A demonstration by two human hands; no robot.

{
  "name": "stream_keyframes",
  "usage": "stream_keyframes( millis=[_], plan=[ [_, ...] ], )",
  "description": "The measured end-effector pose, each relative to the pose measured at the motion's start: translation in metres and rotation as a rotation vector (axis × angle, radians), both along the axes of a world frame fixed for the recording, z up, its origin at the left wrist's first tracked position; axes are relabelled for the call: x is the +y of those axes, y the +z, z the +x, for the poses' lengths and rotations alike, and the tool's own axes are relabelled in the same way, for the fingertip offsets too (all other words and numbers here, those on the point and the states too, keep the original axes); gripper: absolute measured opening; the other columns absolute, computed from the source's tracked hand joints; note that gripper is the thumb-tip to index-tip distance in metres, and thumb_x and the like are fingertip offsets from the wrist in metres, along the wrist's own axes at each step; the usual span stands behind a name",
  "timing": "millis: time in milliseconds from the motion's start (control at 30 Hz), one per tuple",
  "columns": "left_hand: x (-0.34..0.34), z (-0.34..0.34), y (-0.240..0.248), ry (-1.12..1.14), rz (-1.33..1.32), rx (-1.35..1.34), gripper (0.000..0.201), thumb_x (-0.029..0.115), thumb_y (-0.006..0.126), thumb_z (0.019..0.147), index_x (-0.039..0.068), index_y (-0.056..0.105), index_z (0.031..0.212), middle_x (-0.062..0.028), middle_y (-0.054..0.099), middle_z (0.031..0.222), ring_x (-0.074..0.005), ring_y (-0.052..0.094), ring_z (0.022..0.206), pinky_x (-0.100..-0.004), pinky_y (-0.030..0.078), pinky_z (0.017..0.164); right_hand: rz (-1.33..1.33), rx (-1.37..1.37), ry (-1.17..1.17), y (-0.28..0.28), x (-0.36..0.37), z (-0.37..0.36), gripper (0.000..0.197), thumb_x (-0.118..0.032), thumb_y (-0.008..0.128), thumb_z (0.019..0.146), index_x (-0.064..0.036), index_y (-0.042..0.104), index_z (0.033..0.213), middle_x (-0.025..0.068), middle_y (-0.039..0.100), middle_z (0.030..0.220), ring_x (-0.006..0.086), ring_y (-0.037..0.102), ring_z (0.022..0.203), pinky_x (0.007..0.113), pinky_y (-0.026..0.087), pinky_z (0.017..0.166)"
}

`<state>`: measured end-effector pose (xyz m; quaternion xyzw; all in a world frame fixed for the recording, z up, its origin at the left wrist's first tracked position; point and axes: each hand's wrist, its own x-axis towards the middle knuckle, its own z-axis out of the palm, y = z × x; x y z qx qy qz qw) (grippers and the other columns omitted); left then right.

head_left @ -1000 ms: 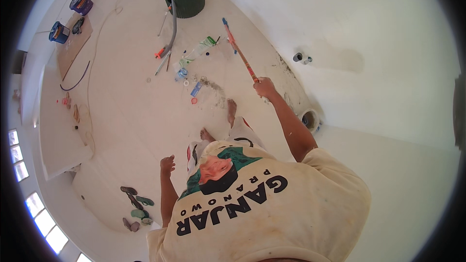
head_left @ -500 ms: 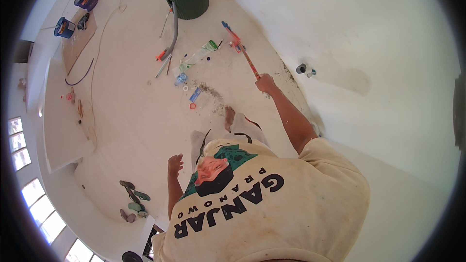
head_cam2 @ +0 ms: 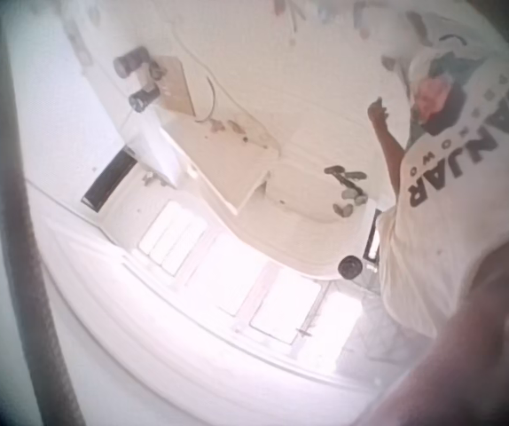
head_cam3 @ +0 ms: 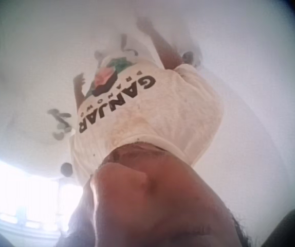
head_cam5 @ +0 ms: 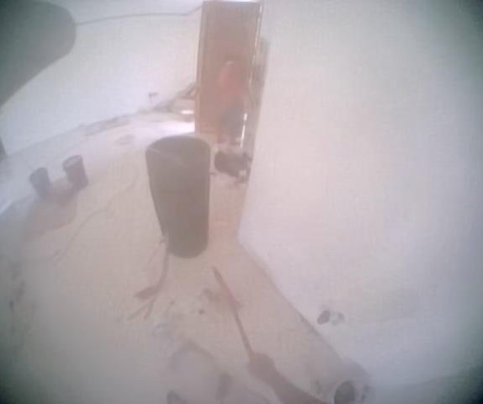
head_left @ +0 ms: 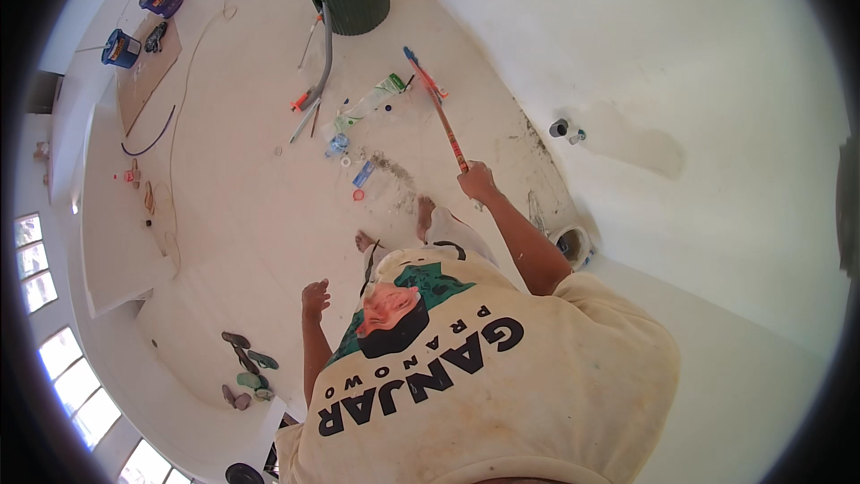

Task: The person sits on the floor and uses a trowel to apply plaster to a white wall around a pipe fitting. They repeatedly scoop plaster from a bucket and smooth it onto the wall surface. Later, the person stands up and uses a broom to sweep debris on the floor.

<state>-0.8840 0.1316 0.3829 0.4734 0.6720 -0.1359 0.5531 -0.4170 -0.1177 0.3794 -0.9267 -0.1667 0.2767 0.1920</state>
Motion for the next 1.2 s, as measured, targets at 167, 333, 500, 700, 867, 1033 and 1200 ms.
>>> stream_keyframes(
  millis=[167,333,500,700,867,1033,1200],
  plan=[
    [0.01,-0.037,-0.008,-0.003,-0.005,0.029,0.037,0.037,0.071,0.085,0.004,0.063,0.099,-0.0058,0.061,0.09,-0.0183,0.06,0.075,-0.0356,0.051,0.063,-0.005,-0.027,-0.058,-0.016,0.009,0.012,0.022,-0.019,0.06,0.079,-0.0006,0.064,0.091,0.024,0.066,0.092,0.0385,0.067,0.078,0.046,0.055,0.073],
    [0.01,-0.056,-0.017,0.009,-0.005,0.048,0.039,0.037,0.071,0.084,0.003,0.064,0.102,-0.0064,0.062,0.091,-0.0189,0.06,0.075,-0.0362,0.052,0.064,-0.046,-0.012,-0.014,-0.005,0.011,0.054,0.025,-0.02,0.061,0.079,-0.0009,0.066,0.094,0.0228,0.068,0.09,0.0363,0.069,0.082,0.045,0.056,0.075],
    [0.014,-0.053,-0.014,-0.006,-0.034,0.012,0.042,0.038,0.071,0.084,0.003,0.064,0.106,-0.0067,0.062,0.092,-0.019,0.06,0.077,-0.0368,0.051,0.067,-0.142,-0.053,0.087,-0.008,0.021,0.071,0.029,-0.024,0.062,0.079,-0.0011,0.069,0.097,0.0229,0.069,0.091,0.0368,0.069,0.087,0.045,0.056,0.079],
    [0.018,-0.041,-0.012,0.013,-0.006,-0.044,0.042,0.039,0.071,0.084,0.004,0.063,0.105,-0.005,0.061,0.092,-0.0183,0.06,0.079,-0.0362,0.051,0.067,-0.273,-0.056,0.263,-0.019,0.02,0.028,0.026,-0.021,0.062,0.08,-0.0006,0.068,0.095,0.0218,0.07,0.086,0.0344,0.07,0.08,0.043,0.056,0.074],
    [0.012,-0.057,-0.012,0.057,-0.004,-0.055,0.042,0.038,0.07,0.084,0.003,0.063,0.105,-0.0056,0.06,0.091,-0.018,0.06,0.079,-0.036,0.051,0.067,-0.05,0.213,0.155,0.066,0.011,-0.009,0.024,-0.018,0.062,0.081,0.0016,0.066,0.093,0.0167,0.066,0.069,0.0264,0.067,0.058,0.039,0.056,0.062],
    [0.002,-0.065,-0.022,0.036,-0.062,0.034,0.034,0.037,0.069,0.085,0.005,0.063,0.097,-0.0048,0.06,0.088,-0.017,0.06,0.077,-0.035,0.051,0.065,-0.045,0.025,0.201,0.057,0.04,0.001,0.024,-0.019,0.061,0.082,0.0018,0.066,0.095,0.0224,0.068,0.084,0.033,0.069,0.075,0.043,0.056,0.071],
    [0.011,-0.058,-0.013,0.029,-0.06,0.006,0.033,0.037,0.069,0.085,0.006,0.063,0.094,-0.0047,0.059,0.087,-0.0172,0.059,0.076,-0.0351,0.05,0.063,-0.163,0.076,0.127,0.016,0.091,0.02,0.03,-0.016,0.057,0.084,0.0038,0.064,0.105,0.028,0.065,0.108,0.044,0.063,0.102,0.049,0.052,0.087]
  ],
)
